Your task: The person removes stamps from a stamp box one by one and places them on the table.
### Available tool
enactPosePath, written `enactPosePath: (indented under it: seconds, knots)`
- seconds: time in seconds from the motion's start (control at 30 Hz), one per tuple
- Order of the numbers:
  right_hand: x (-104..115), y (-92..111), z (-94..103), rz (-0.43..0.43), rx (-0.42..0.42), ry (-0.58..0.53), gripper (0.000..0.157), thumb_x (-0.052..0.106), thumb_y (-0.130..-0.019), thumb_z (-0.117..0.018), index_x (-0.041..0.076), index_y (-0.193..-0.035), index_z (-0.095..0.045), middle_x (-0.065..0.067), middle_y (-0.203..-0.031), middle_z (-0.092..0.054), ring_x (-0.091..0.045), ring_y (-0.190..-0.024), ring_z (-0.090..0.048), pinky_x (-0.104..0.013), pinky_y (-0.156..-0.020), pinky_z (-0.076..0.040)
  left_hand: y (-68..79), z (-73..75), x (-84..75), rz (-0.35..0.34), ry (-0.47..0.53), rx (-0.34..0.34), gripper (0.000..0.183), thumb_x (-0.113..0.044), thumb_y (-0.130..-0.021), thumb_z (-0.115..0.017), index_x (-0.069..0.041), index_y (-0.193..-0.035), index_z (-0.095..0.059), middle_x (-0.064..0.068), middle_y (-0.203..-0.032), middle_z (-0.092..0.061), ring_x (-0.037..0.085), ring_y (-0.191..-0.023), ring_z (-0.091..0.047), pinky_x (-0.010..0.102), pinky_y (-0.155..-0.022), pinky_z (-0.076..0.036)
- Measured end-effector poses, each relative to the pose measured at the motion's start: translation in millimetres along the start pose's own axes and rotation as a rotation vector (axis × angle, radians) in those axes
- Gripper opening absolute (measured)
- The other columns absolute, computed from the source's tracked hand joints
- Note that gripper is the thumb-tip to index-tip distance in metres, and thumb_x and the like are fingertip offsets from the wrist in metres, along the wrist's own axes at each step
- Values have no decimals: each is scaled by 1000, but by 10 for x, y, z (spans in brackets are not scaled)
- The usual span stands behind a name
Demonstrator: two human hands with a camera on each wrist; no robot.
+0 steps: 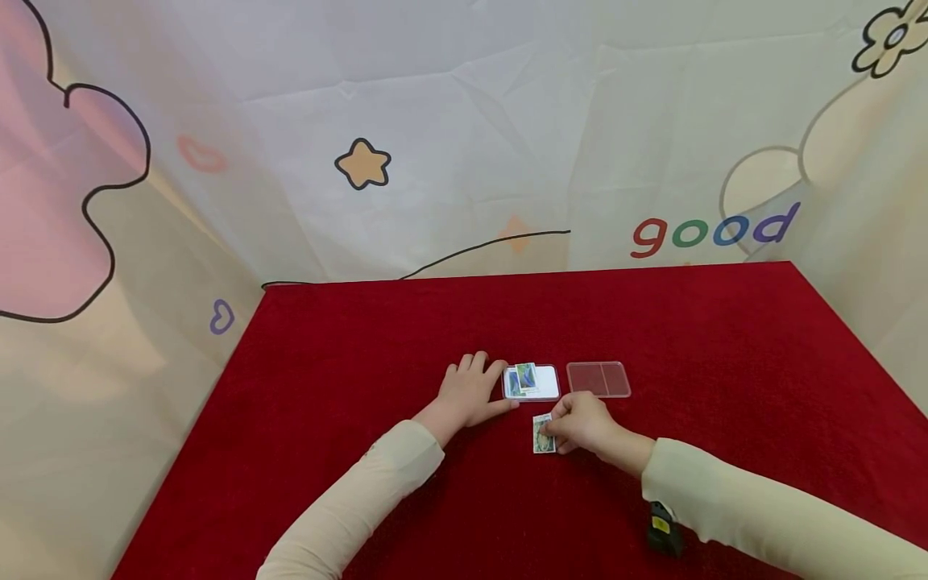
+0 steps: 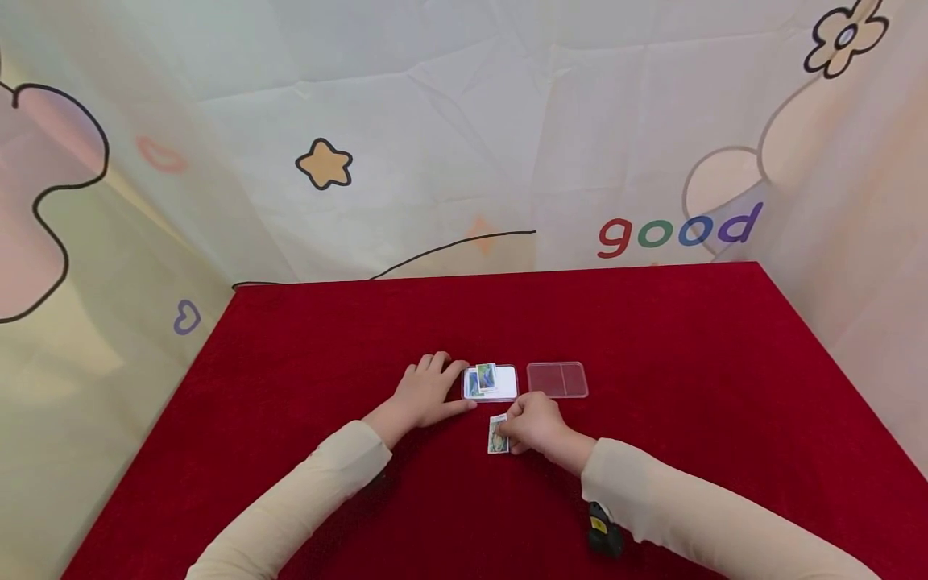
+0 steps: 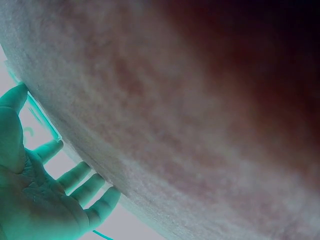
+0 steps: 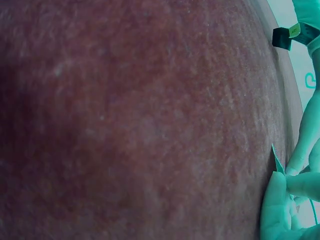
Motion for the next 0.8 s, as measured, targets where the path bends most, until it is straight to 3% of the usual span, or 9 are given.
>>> enactPosePath:
  seconds: [0.4,0.8]
  knots:
    - [39,-54,-7,48,18,183,22,2,-77,-73,2,-66,-54,-7,-54,-58,-10,-42,-57,-29,-46,-52,-12,-16,6,-1,-1,2,63,-60,-88,-54,-22,-137,-43,9,-133,-43,26,-122,-41,42,-95,-40]
    - [16,-61,11,49,-15,203,28,4,-74,-76,2,-78,-48,-11,-61,-58,-12,-42,-56,-30,-44,-51,-15,-12,-2,-6,0,0,62,-59,-88,-54,-22,-137,-43,9,-132,-44,26,-121,-41,41,-94,-41]
Point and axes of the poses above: each hand's wrist, its own y-axis away from the middle knuckle, its own z-axis out of the back of the hand, x = y × z, the point moved 3 cm from there along -y, towards the middle knuckle
